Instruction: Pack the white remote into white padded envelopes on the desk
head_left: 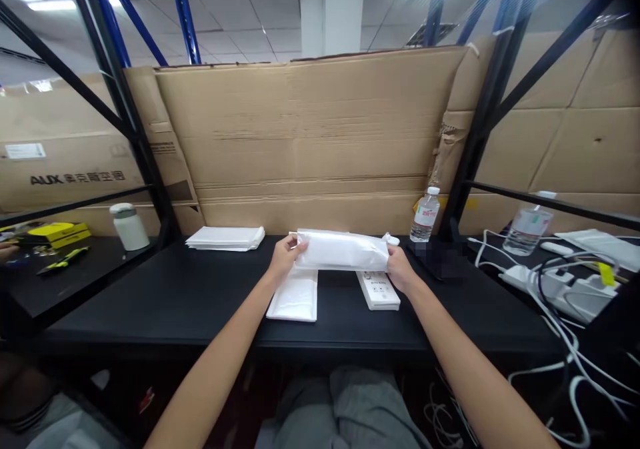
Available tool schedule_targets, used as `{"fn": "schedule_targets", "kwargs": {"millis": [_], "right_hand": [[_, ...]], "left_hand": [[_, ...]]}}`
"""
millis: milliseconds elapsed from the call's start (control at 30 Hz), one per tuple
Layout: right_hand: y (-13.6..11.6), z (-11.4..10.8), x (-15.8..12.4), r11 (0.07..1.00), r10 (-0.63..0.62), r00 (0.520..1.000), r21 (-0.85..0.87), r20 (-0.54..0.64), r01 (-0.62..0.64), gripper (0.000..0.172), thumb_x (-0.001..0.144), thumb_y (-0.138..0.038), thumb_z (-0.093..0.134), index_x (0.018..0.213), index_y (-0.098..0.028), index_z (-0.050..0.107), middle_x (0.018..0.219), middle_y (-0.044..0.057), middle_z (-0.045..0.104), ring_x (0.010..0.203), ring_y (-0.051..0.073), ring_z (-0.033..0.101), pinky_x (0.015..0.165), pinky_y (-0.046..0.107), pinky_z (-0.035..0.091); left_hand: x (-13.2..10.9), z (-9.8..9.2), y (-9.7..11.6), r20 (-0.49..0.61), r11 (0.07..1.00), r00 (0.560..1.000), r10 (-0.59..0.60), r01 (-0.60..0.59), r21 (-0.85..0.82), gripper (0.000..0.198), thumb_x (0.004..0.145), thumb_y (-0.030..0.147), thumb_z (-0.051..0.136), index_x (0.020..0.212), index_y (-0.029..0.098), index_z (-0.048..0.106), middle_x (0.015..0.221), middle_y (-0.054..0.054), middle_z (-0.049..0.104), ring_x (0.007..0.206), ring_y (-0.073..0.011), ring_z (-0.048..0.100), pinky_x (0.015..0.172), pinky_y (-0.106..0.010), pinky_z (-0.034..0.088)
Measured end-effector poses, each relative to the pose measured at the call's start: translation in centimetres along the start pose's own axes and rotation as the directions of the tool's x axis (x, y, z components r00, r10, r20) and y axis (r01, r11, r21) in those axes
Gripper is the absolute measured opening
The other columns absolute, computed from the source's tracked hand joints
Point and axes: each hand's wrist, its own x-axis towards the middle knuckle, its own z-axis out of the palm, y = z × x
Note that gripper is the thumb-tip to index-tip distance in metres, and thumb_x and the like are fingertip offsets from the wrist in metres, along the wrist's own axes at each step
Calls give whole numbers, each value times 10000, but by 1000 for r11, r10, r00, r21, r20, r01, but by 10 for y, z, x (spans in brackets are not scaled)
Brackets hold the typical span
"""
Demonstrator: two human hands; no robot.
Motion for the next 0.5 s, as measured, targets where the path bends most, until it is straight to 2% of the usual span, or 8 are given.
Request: {"fn": "schedule_targets", "kwargs": {"millis": [267, 500], "right_hand": [[-10, 3, -3, 999, -28, 999, 31, -20, 29, 334, 563, -283, 826, 869, -182, 739, 734, 58, 716, 755, 252, 672, 650, 335, 522], [-11, -5, 2, 996, -70, 992, 47, -100, 75, 287, 608, -402, 806, 757, -174, 716, 739, 34, 698, 649, 170, 618, 602, 278, 472]], "left_hand": [[1, -5, -1, -34, 1000, 999, 3, -3, 9, 272, 681, 357, 763, 841, 152, 681, 787, -39, 671, 660, -135, 584, 583, -214, 431], [1, -12, -1, -84, 998, 996, -5, 0, -67, 284, 681, 336, 748, 877, 146, 669, 815, -49, 678, 701, -162, 609, 676, -257, 473]]}}
